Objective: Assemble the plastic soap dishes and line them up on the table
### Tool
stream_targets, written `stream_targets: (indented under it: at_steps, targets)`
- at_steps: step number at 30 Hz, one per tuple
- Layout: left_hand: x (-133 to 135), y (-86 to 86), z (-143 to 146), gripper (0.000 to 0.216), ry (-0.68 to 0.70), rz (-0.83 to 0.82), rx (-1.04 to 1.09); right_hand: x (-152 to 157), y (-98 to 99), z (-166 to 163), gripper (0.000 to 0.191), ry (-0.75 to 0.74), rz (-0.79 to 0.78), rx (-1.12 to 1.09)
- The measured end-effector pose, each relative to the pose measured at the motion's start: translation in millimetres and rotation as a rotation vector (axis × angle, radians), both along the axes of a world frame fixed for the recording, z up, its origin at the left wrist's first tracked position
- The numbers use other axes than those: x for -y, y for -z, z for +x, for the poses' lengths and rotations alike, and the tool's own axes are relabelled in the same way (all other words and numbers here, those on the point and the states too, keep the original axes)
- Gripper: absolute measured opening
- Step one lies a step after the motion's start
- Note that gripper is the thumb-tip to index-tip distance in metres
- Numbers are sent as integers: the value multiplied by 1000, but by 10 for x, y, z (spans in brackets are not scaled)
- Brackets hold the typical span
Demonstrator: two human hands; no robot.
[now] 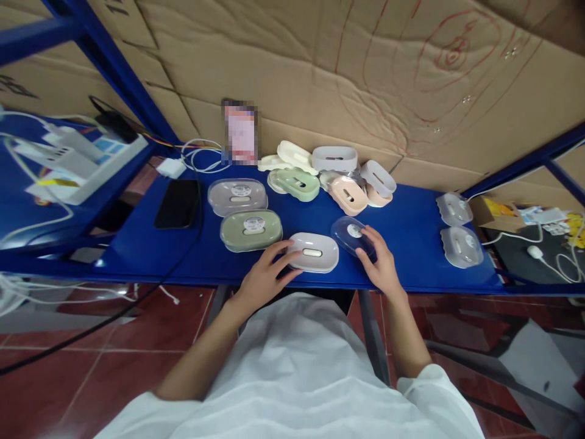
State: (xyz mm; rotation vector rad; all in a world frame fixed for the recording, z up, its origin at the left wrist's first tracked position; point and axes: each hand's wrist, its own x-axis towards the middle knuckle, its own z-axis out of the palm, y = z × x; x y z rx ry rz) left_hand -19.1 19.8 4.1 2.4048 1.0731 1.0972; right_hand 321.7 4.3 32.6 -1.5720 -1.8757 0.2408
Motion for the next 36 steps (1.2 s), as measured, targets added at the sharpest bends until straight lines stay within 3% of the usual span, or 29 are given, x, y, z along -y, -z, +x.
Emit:
stream_targets:
  at_steps: [6,10,13,15,18,21,23,28,36]
  targets:
    - [-23,62,-30,45,12,-51,25,-160,-19,-166,45,-142,-24,112]
    - [-26,50,-23,25,7,-23,38,-213,26,-207,48,28,-15,310]
    - [-18,26,-16,17,8,-45,66,-207,21,-178,48,164,35,303]
    - [-18,6,-13,20,15,-67,91,-179,-16,-172,48,99,40,200]
    - [-28,-23,-11,41,2,-104,100,-103,-103,-272,49,-139,12,61]
    - [-43,-28,-15,67,-13,-140,79,-8,-163,-503,48,-308,13,121]
    - [-50,-10,-23,72,-10,-135,74,48,-162,-666,48,-370,39,244]
    - [-60,62,-50,62,9,-115,79,140,-46,-853,51,-385,132,456]
    - [-73,95,-44,50,-6,-128,89,187,87,-882,47,-337,184,520]
